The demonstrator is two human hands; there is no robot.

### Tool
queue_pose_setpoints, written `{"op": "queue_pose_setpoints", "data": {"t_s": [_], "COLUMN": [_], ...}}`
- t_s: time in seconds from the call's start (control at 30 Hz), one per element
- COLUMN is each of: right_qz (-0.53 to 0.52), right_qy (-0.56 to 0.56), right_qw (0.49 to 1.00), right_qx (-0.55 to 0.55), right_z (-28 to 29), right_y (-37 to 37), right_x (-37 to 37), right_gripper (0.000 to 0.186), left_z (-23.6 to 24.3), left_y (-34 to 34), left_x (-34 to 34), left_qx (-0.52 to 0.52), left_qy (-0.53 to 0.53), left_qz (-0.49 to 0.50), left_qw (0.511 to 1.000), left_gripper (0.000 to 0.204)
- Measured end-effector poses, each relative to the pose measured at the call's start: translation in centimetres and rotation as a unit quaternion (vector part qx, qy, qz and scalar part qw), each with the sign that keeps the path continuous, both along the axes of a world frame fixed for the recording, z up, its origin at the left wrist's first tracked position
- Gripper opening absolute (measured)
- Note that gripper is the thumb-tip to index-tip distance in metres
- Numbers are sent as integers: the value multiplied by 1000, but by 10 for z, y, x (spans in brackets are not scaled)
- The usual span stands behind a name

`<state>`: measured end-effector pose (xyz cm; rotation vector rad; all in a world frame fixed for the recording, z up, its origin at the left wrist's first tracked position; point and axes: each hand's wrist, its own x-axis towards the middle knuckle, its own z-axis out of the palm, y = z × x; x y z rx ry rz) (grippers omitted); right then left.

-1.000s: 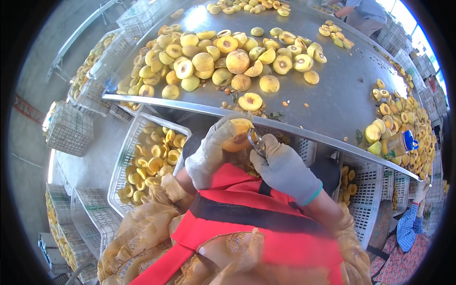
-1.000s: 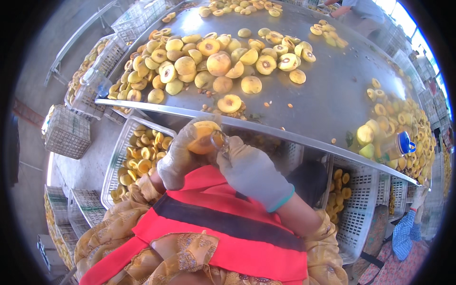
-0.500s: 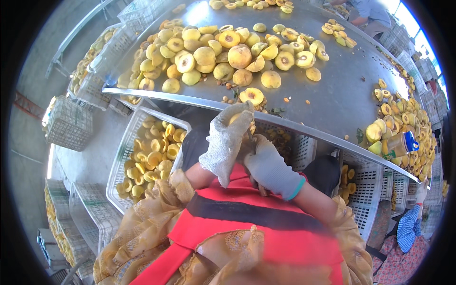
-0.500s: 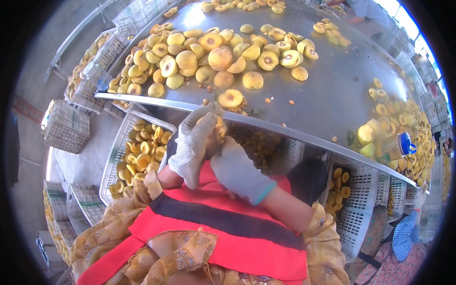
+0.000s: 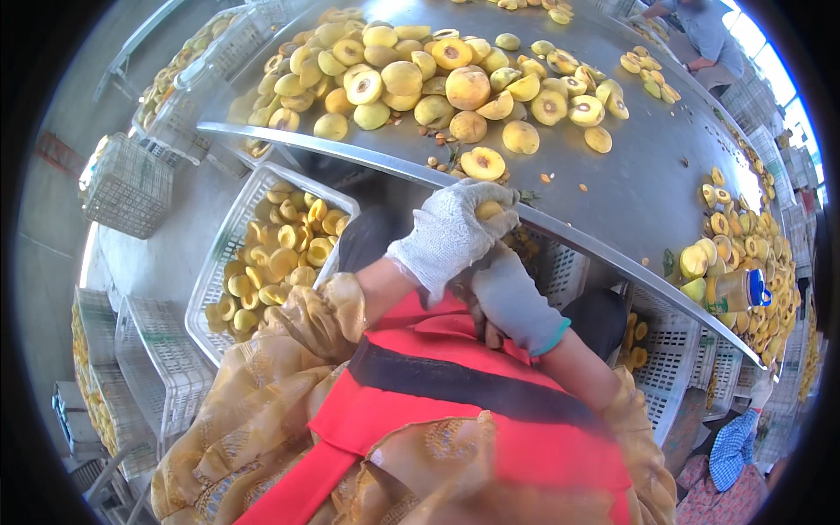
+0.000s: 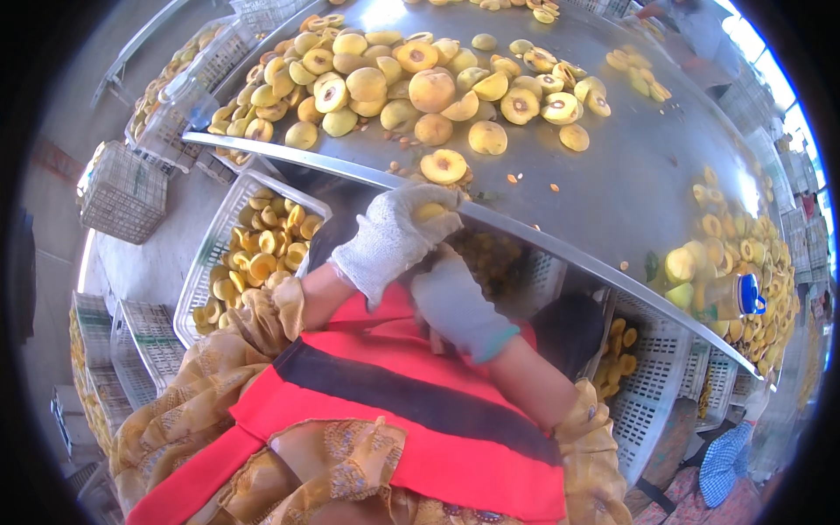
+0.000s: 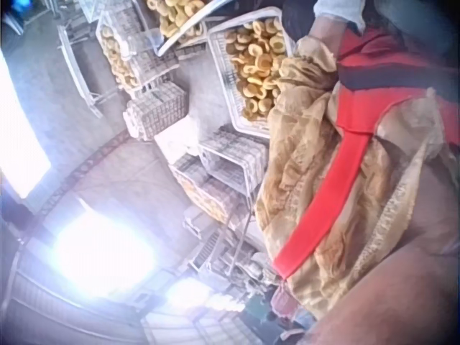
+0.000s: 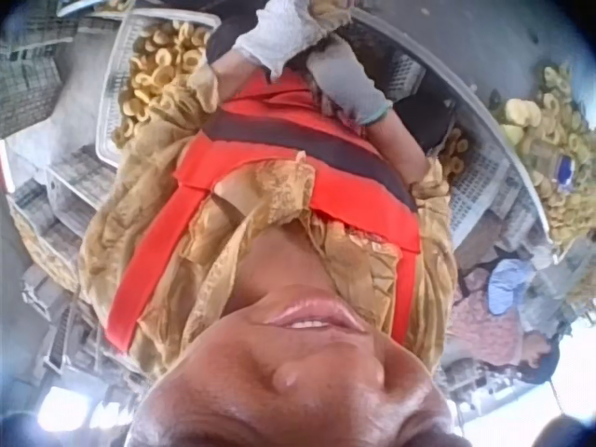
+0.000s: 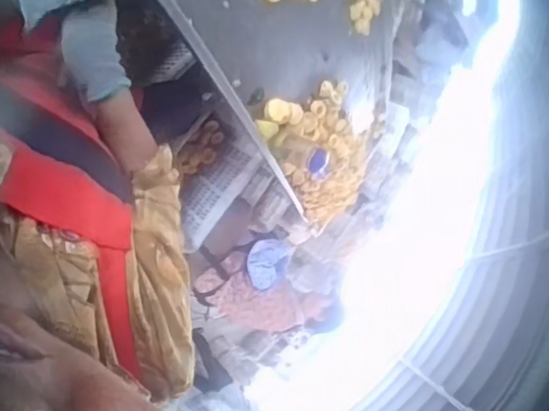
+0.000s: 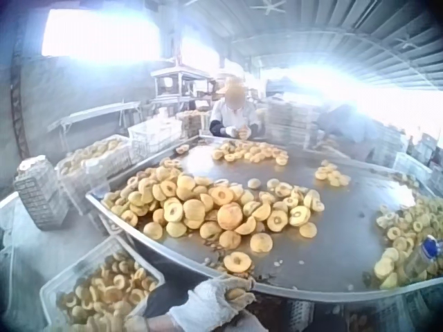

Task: The person uses a small metal tool to remove the pits from yellow mangoes on a metal table. They place the pitted mangoes into a white plastic basket and discard the pits into a container below.

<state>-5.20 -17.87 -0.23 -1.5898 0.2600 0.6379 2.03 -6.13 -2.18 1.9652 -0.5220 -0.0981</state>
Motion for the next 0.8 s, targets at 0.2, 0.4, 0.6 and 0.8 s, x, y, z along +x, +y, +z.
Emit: {"op": "queue_pose_setpoints", "data": {"t_s": [0.2, 0.4, 0.6, 0.8], "right_qz": [10, -22, -13, 25], "right_qy": [109, 105, 97, 109], "right_qw": [952, 907, 884, 852], "right_qx": [286, 406, 457, 511], "right_z": [1, 0, -4, -15], "right_y": [-22, -17, -16, -13], "right_x": [-7, -18, -16, -12], "right_gripper": [13, 16, 19, 18], "left_z": [9, -10, -8, -6], "left_y": [24, 17, 12, 15], "left_x": [20, 4, -10, -21], "left_qx": [-141, -428, -509, -549], "left_qy": [300, 353, 372, 381], "left_qz": [-208, -239, -160, -51], "left_qw": [920, 797, 759, 742], "left_gripper": [23, 31, 37, 31]}}
